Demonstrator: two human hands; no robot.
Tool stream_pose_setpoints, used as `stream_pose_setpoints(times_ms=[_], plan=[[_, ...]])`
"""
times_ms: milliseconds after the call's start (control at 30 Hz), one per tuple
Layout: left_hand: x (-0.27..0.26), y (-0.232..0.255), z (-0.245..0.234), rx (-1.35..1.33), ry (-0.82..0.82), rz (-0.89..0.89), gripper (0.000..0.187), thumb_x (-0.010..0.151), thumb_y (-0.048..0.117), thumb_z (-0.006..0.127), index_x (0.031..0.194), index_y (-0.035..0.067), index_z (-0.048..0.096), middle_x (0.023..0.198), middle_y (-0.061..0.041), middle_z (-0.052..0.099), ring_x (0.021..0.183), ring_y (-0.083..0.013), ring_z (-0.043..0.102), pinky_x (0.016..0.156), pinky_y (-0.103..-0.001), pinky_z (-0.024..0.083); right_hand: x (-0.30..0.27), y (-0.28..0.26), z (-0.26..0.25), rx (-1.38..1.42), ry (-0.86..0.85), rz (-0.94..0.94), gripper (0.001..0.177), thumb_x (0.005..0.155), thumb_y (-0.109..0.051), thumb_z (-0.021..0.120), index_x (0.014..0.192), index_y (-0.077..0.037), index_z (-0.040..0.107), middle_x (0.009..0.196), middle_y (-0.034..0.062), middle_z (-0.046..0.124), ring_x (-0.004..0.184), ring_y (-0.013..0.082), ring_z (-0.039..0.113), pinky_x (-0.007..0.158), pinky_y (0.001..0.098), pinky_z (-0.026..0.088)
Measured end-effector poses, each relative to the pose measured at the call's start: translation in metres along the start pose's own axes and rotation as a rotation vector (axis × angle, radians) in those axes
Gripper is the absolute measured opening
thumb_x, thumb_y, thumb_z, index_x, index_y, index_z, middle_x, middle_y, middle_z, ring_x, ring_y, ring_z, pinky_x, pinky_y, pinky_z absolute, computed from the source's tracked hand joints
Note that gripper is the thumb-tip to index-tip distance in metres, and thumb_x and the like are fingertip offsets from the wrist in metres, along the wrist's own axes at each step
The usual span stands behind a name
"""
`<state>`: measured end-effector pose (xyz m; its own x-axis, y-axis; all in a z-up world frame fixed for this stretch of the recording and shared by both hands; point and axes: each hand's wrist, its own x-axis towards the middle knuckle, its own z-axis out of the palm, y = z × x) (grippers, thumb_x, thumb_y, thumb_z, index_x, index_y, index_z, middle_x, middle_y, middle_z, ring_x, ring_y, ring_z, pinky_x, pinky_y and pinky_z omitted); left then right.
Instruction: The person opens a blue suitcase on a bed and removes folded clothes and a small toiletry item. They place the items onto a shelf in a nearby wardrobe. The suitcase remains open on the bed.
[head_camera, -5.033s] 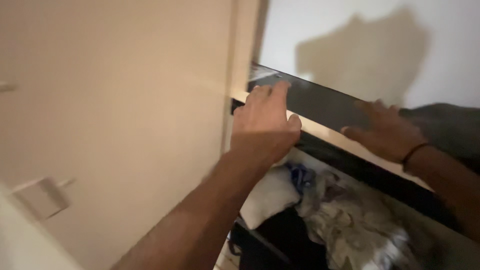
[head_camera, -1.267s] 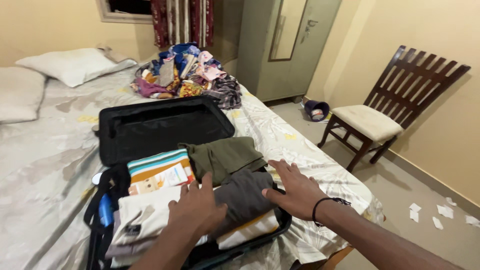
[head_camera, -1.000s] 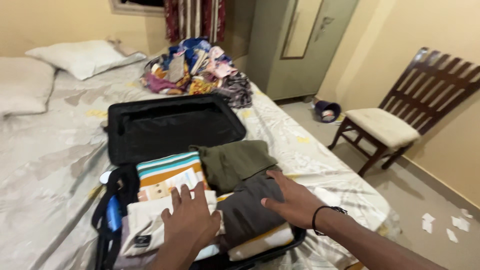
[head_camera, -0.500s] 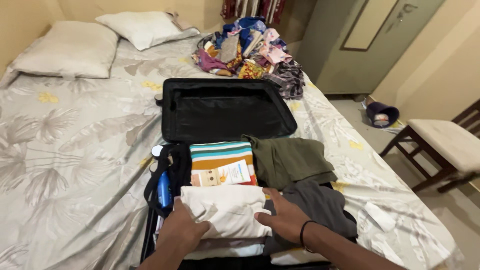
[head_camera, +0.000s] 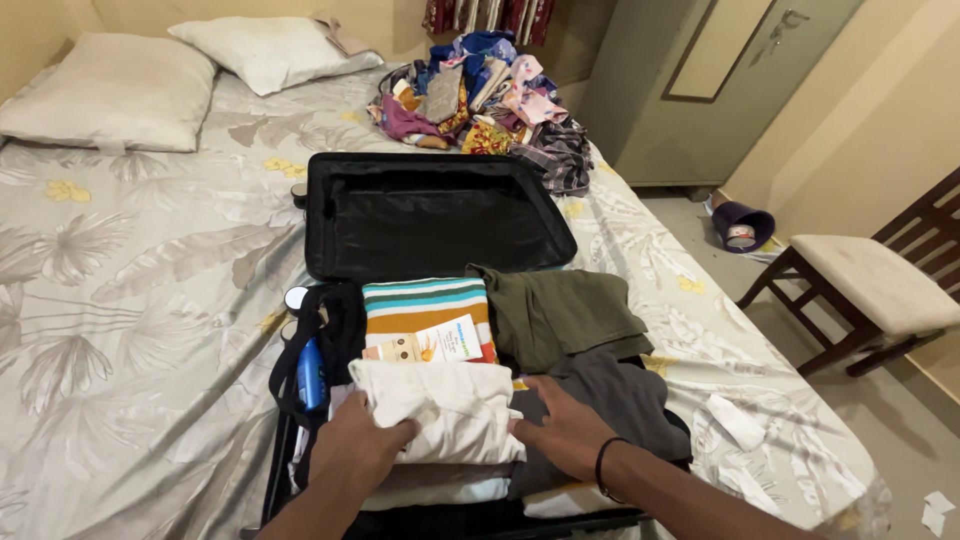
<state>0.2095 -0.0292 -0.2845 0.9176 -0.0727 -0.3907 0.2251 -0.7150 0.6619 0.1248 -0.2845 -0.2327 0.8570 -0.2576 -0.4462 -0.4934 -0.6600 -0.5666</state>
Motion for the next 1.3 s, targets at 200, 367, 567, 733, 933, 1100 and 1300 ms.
stream_pose_setpoints(times_ms=[200, 367, 567, 733, 933, 1100, 1300], plan=[[0.000, -0.004, 0.024, 0.020, 0.209, 0.239, 0.065, 0.074, 0.042, 0.084, 0.127, 0.016, 0.058, 0.120, -0.019, 0.064, 0.112, -0.0380, 0.064, 0.095, -0.045, 0.053, -0.009, 0.015, 0.001, 0.005, 0.002, 0.013, 0.077, 0.084, -0.045, 0.070, 0.151, -0.019, 0.040, 0.150, 0.0135, 0.053, 0.134, 0.0278, 0.060, 0.108, 0.0356, 0.046], [-0.017, 0.011, 0.021, -0.487, -0.052, 0.092, 0.050, 0.087, 0.019, 0.071, 0.132, 0.009, 0.050, 0.120, -0.020, 0.068, 0.101, -0.0328, 0.074, 0.084, -0.044, 0.059, -0.014, 0.024, 0.009, 0.081, 0.007, -0.030, 0.077, 0.087, -0.044, 0.070, 0.152, -0.017, 0.040, 0.151, 0.0167, 0.051, 0.144, 0.0253, 0.047, 0.114, 0.0354, 0.040], [-0.064, 0.052, -0.015, -1.034, -0.271, -0.230, 0.040, 0.099, 0.008, 0.048, 0.137, 0.021, 0.042, 0.130, -0.013, 0.061, 0.100, -0.0294, 0.069, 0.070, -0.043, 0.063, -0.017, 0.015, 0.006, 0.328, 0.049, -0.030, 0.084, 0.083, -0.043, 0.073, 0.155, -0.018, 0.038, 0.152, 0.0175, 0.050, 0.147, 0.0268, 0.047, 0.116, 0.0397, 0.040], [-0.076, 0.072, -0.035, -1.185, -0.262, -0.195, 0.037, 0.097, 0.009, 0.052, 0.133, 0.013, 0.046, 0.123, -0.018, 0.062, 0.098, -0.0311, 0.070, 0.069, -0.042, 0.063, -0.016, 0.002, 0.001, 0.842, 0.030, 0.339, 0.099, 0.081, -0.050, 0.075, 0.161, -0.025, 0.023, 0.162, 0.0110, 0.037, 0.151, 0.0321, 0.038, 0.116, 0.0543, 0.037], [-0.072, 0.081, -0.052, -1.290, -0.379, -0.232, 0.034, 0.095, 0.013, 0.057, 0.125, -0.003, 0.055, 0.107, -0.020, 0.066, 0.085, -0.0275, 0.069, 0.070, -0.035, 0.062, -0.015, 0.004, 0.000, 1.248, -0.044, 0.498, 0.095, 0.081, -0.055, 0.075, 0.158, -0.021, 0.031, 0.156, 0.0171, 0.036, 0.141, 0.0386, 0.040, 0.113, 0.0600, 0.040], [-0.075, 0.089, -0.064, -1.216, -0.418, -0.247, 0.035, 0.094, 0.015, 0.059, 0.125, 0.000, 0.058, 0.102, -0.019, 0.068, 0.080, -0.0246, 0.067, 0.071, -0.033, 0.061, -0.004, 0.008, -0.012, 1.506, -0.113, 0.391, 0.068, 0.077, -0.032, 0.080, 0.138, -0.012, 0.058, 0.124, 0.0130, 0.065, 0.113, 0.0339, 0.064, 0.098, 0.0527, 0.053], [-0.070, 0.091, -0.059, -1.004, -0.341, -0.214, 0.033, 0.091, 0.017, 0.059, 0.122, 0.008, 0.062, 0.102, -0.010, 0.068, 0.085, -0.0204, 0.068, 0.078, -0.040, 0.060, 0.003, 0.022, -0.050, 1.389, -0.203, 0.245, 0.061, 0.079, -0.015, 0.079, 0.135, -0.005, 0.058, 0.122, 0.0132, 0.072, 0.110, 0.0267, 0.071, 0.094, 0.0425, 0.061]])
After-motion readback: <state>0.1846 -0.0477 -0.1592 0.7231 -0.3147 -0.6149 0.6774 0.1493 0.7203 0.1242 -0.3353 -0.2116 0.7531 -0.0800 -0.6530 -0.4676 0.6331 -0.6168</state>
